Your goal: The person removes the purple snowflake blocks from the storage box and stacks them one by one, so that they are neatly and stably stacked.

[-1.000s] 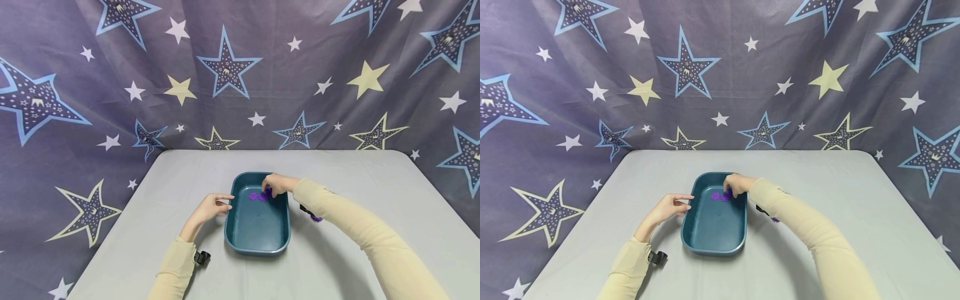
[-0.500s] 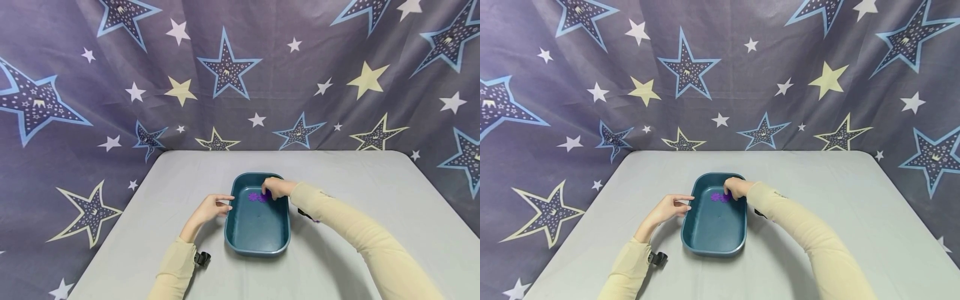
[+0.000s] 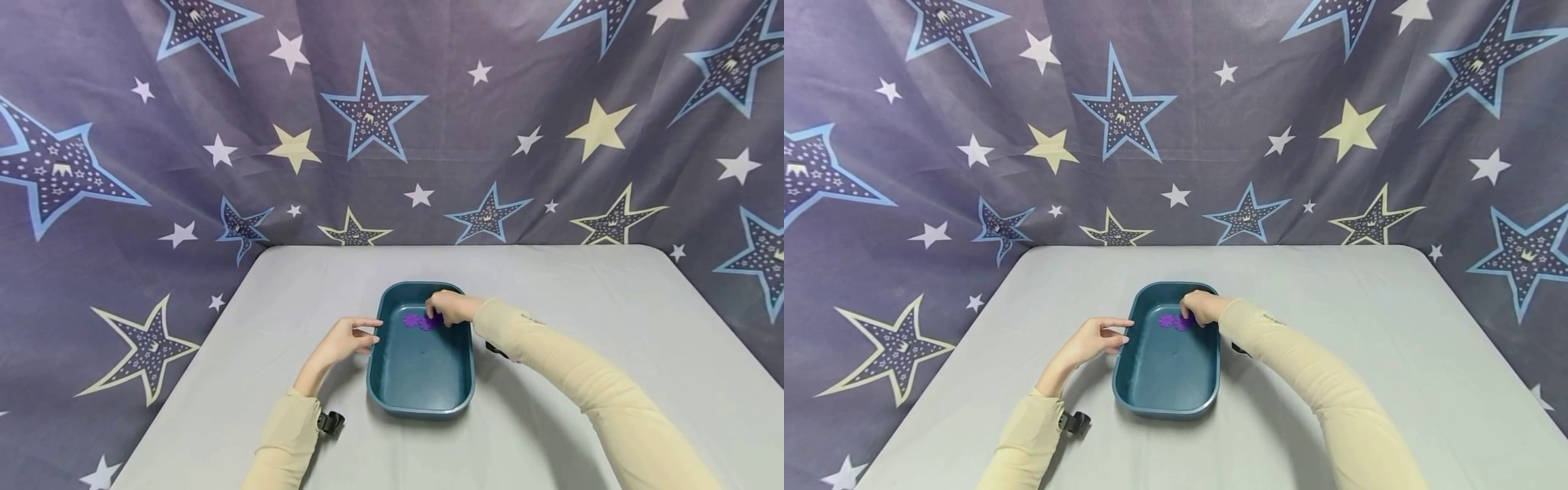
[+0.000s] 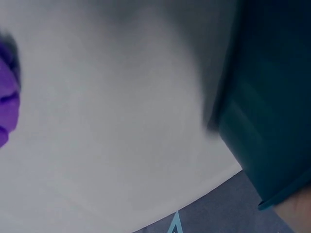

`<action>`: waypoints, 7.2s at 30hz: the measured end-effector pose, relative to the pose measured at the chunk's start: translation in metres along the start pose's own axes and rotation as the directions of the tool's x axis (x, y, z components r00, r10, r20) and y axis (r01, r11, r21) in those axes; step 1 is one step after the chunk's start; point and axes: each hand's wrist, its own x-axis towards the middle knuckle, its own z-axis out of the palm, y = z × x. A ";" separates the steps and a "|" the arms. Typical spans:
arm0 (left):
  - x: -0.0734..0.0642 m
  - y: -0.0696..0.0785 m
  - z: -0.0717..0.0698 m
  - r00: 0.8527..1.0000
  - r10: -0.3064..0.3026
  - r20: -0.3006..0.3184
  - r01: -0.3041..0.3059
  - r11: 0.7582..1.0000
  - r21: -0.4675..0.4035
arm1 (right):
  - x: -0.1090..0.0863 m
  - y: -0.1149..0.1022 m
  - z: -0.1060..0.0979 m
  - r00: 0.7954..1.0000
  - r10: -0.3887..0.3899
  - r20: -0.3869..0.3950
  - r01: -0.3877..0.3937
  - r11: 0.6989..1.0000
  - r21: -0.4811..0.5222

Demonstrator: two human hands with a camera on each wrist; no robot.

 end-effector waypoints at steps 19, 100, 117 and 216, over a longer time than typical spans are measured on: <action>0.004 -0.008 0.000 1.000 -0.008 0.001 0.008 1.000 -0.010 | -0.005 -0.003 -0.004 1.000 0.028 0.005 -0.028 0.992 0.120; 0.002 -0.008 -0.002 1.000 0.013 0.009 -0.013 1.000 0.019 | -0.145 0.065 0.000 0.993 -0.008 -0.120 0.096 0.655 0.749; 0.000 0.001 0.000 1.000 -0.019 0.006 0.019 1.000 -0.002 | -0.152 0.077 0.019 0.992 0.029 -0.120 0.072 0.654 0.753; 0.006 -0.005 -0.001 1.000 0.000 -0.002 0.000 1.000 0.021 | -0.074 0.012 -0.043 0.965 -0.072 -0.252 0.184 0.870 0.457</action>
